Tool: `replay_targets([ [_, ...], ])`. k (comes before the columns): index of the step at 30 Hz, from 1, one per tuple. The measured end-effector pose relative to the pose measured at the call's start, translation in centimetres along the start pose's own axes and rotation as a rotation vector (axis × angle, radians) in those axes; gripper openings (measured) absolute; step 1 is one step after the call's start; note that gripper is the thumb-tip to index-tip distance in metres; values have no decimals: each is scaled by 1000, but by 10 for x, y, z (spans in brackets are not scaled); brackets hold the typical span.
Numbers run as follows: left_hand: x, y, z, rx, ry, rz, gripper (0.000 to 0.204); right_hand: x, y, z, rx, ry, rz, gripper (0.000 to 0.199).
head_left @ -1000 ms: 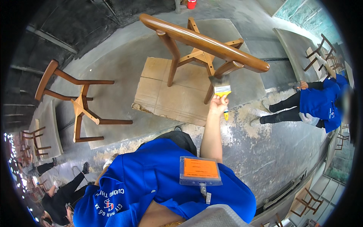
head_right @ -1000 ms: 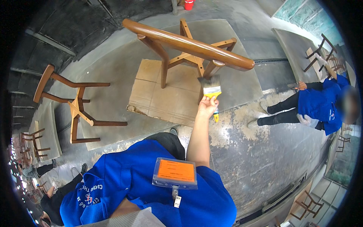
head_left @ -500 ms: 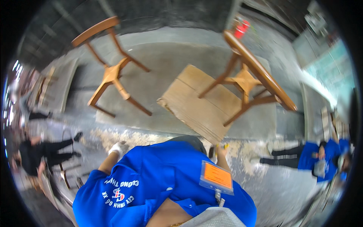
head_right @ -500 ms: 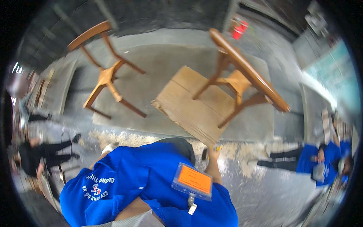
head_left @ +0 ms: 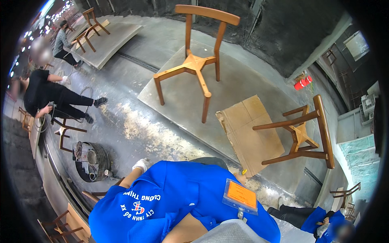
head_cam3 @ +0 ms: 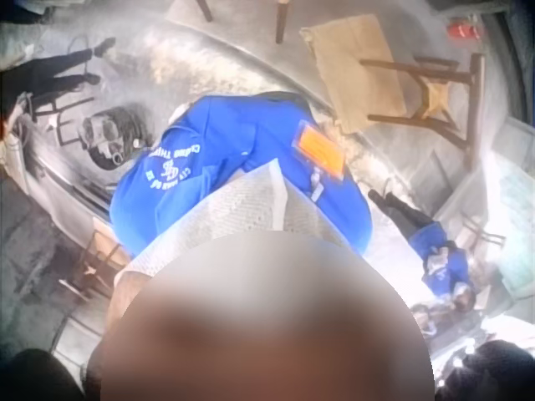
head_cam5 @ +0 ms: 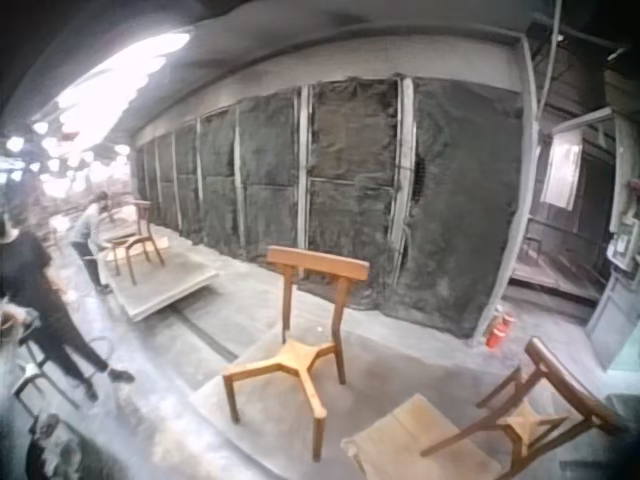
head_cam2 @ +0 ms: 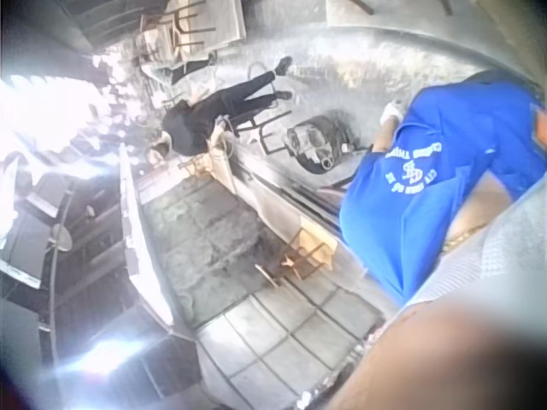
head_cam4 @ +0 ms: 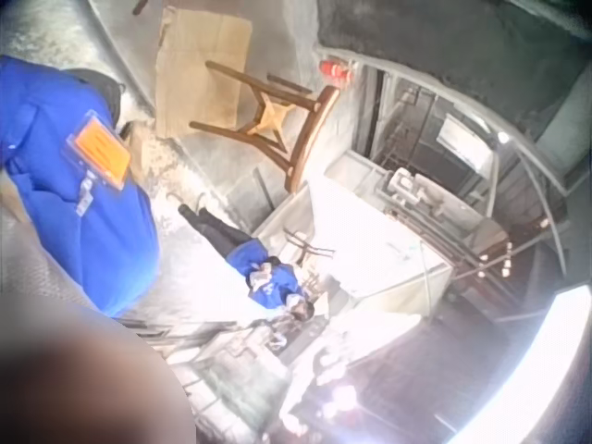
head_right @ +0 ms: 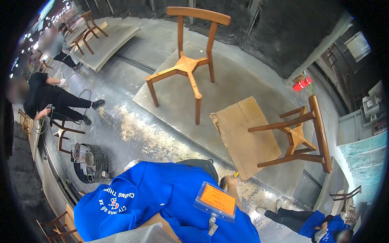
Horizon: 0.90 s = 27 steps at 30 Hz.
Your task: The person applies a finish to wooden chairs using a paintbrush. They rotate each chair to coat the legs, seat frame, and backrest, then place the finished chair on a nearby cardboard sheet. Other workers are visible in the background performing similar tasks.
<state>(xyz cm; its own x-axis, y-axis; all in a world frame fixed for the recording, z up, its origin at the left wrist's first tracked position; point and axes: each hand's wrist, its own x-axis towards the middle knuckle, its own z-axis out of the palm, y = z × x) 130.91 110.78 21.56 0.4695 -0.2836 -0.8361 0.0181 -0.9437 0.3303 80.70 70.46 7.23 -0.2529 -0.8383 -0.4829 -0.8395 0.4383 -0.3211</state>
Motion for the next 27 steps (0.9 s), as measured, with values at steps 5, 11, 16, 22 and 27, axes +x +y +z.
replay_targets([
  [5,45,-99,2,-160,6,-100,70,-18,-109,15,512,-18,-134,16],
  [11,69,-140,-23,24,38,-143,66,-77,-232,27,996,-252,-282,21],
  [16,55,-127,-44,34,80,-179,62,-109,-332,-8,1400,-583,-367,30],
  [22,49,-69,-72,-117,80,-70,57,-83,-466,-88,1742,-676,-745,35],
  [27,53,-40,-105,-199,142,-187,58,-83,-549,-124,1866,-719,-845,37],
])
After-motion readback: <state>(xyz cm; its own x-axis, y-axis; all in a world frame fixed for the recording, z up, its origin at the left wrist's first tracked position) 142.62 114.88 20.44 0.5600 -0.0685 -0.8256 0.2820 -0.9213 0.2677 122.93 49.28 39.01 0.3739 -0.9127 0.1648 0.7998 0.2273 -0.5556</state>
